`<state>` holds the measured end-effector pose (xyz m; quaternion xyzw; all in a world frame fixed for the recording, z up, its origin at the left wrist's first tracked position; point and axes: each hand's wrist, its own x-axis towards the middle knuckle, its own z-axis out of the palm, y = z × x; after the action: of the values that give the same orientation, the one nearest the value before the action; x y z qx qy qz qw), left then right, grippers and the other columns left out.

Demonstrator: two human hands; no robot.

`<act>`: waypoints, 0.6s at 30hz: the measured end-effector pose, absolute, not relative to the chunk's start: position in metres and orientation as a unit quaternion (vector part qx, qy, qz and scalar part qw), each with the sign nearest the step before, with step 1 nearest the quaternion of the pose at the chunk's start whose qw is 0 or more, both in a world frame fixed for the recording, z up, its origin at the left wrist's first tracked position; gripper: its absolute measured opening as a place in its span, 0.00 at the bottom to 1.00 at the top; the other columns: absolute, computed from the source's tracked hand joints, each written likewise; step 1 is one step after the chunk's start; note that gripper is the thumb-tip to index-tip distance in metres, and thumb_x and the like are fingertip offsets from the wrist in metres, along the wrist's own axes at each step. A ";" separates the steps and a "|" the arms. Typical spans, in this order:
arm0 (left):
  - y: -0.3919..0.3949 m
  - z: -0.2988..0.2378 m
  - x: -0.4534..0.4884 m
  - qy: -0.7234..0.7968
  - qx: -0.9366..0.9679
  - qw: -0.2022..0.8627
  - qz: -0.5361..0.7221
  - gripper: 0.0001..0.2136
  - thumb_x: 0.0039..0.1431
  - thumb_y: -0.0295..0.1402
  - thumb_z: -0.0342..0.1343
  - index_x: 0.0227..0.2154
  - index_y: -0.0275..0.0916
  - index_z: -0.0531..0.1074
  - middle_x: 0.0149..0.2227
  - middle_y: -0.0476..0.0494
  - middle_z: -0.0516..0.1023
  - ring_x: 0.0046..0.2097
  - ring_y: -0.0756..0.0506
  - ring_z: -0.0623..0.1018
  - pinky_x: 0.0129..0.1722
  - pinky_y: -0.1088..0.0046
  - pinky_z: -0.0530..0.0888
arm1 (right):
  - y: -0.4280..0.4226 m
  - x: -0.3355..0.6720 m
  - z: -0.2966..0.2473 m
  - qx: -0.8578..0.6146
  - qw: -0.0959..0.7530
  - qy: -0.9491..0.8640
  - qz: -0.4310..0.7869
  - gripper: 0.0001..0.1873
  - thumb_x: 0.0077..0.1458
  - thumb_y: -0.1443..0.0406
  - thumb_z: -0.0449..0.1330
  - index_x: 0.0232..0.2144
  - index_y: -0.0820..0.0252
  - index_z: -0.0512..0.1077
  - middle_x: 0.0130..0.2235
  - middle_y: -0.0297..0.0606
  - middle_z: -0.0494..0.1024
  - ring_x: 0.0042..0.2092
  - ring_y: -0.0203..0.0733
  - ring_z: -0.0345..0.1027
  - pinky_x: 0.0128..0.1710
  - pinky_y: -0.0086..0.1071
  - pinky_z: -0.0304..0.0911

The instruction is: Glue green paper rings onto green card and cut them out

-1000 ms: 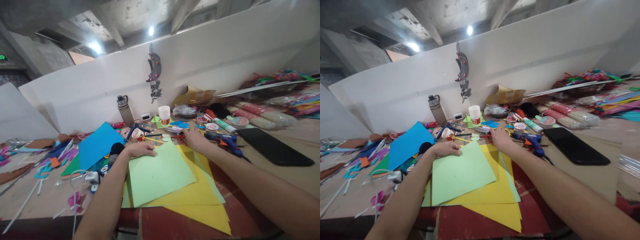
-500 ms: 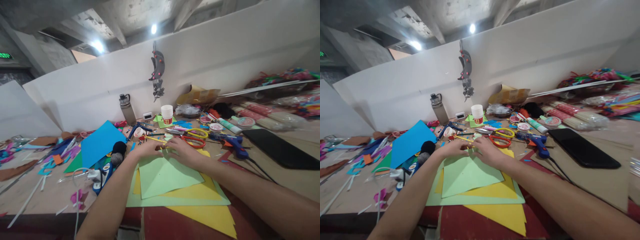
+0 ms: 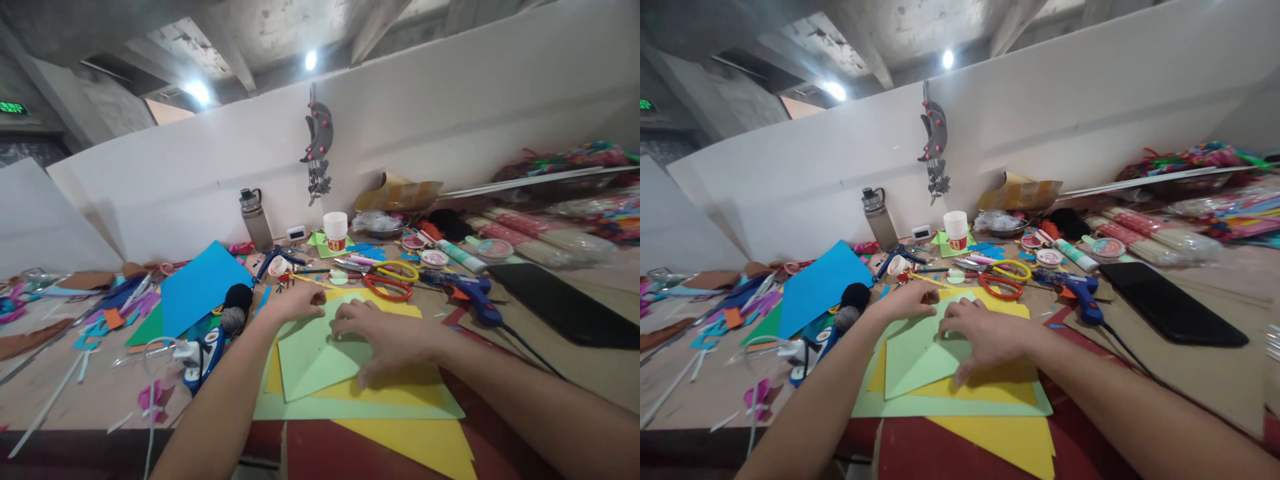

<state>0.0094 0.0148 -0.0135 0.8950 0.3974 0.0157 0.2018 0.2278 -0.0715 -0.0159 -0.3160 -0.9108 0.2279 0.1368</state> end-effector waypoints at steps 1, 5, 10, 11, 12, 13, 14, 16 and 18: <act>0.014 -0.012 0.008 0.404 0.893 0.201 0.009 0.10 0.48 0.33 0.58 0.35 0.38 0.72 0.34 0.47 0.75 0.33 0.47 0.73 0.30 0.74 0.65 | -0.074 0.227 -0.015 -0.315 0.122 -0.912 0.234 0.32 0.41 0.47 0.67 0.49 0.51 0.72 0.49 0.41 0.69 0.51 0.51 0.60 0.52 0.44 0.57; 0.013 -0.008 0.007 0.420 0.890 0.177 -0.002 0.10 0.48 0.34 0.59 0.35 0.38 0.72 0.36 0.45 0.76 0.35 0.46 0.73 0.32 0.73 0.66 | -0.075 0.225 -0.016 -0.326 0.129 -0.907 0.232 0.29 0.42 0.51 0.68 0.47 0.52 0.74 0.50 0.40 0.70 0.51 0.50 0.61 0.50 0.40 0.59; 0.008 -0.001 0.013 0.379 0.905 0.176 0.080 0.11 0.51 0.37 0.59 0.35 0.37 0.71 0.39 0.43 0.75 0.40 0.45 0.74 0.37 0.72 0.68 | -0.064 0.228 -0.020 -0.277 0.168 -0.921 0.216 0.06 0.55 0.64 0.60 0.34 0.56 0.78 0.42 0.38 0.75 0.45 0.41 0.67 0.48 0.32 0.59; 0.006 0.002 0.015 0.381 0.898 0.204 0.085 0.12 0.53 0.40 0.57 0.34 0.37 0.71 0.36 0.44 0.76 0.37 0.46 0.74 0.35 0.73 0.68 | -0.062 0.228 -0.020 -0.282 0.177 -0.922 0.199 0.08 0.57 0.67 0.57 0.32 0.57 0.77 0.39 0.39 0.76 0.43 0.40 0.68 0.46 0.31 0.59; 0.003 0.005 0.017 0.386 0.887 0.240 0.082 0.13 0.55 0.43 0.54 0.34 0.37 0.71 0.35 0.45 0.76 0.35 0.47 0.75 0.34 0.73 0.68 | -0.059 0.229 -0.020 -0.296 0.186 -0.920 0.175 0.11 0.58 0.70 0.55 0.30 0.59 0.77 0.37 0.39 0.76 0.40 0.39 0.68 0.43 0.31 0.59; 0.001 0.008 0.018 0.391 0.874 0.280 0.071 0.16 0.57 0.46 0.52 0.35 0.37 0.71 0.34 0.45 0.76 0.33 0.48 0.75 0.32 0.73 0.69 | -0.057 0.230 -0.020 -0.315 0.193 -0.917 0.149 0.11 0.57 0.71 0.54 0.28 0.60 0.76 0.35 0.40 0.76 0.38 0.39 0.68 0.41 0.31 0.60; -0.002 0.011 0.018 0.393 0.861 0.320 0.054 0.18 0.59 0.48 0.49 0.36 0.37 0.71 0.34 0.45 0.77 0.32 0.49 0.75 0.31 0.74 0.69 | -0.055 0.231 -0.020 -0.335 0.199 -0.913 0.123 0.11 0.55 0.73 0.55 0.27 0.60 0.76 0.33 0.40 0.76 0.36 0.39 0.68 0.39 0.30 0.59; -0.005 0.016 0.019 0.384 0.846 0.369 0.015 0.22 0.60 0.51 0.45 0.38 0.37 0.71 0.35 0.44 0.77 0.30 0.50 0.75 0.30 0.74 0.69 | -0.050 0.234 -0.019 -0.368 0.210 -0.902 0.087 0.10 0.51 0.75 0.57 0.25 0.61 0.75 0.31 0.39 0.76 0.35 0.39 0.67 0.36 0.30 0.59; -0.009 0.020 0.021 0.362 0.862 0.354 -0.011 0.23 0.58 0.53 0.46 0.37 0.37 0.73 0.35 0.44 0.78 0.31 0.49 0.75 0.30 0.75 0.68 | -0.047 0.235 -0.020 -0.390 0.217 -0.892 0.075 0.08 0.47 0.76 0.59 0.25 0.61 0.75 0.31 0.39 0.76 0.35 0.39 0.68 0.36 0.30 0.58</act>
<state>0.0209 -0.0088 0.0200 0.8623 0.3618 -0.0106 0.3540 0.2355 -0.0474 -0.0198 -0.3898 -0.8918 0.0754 0.2170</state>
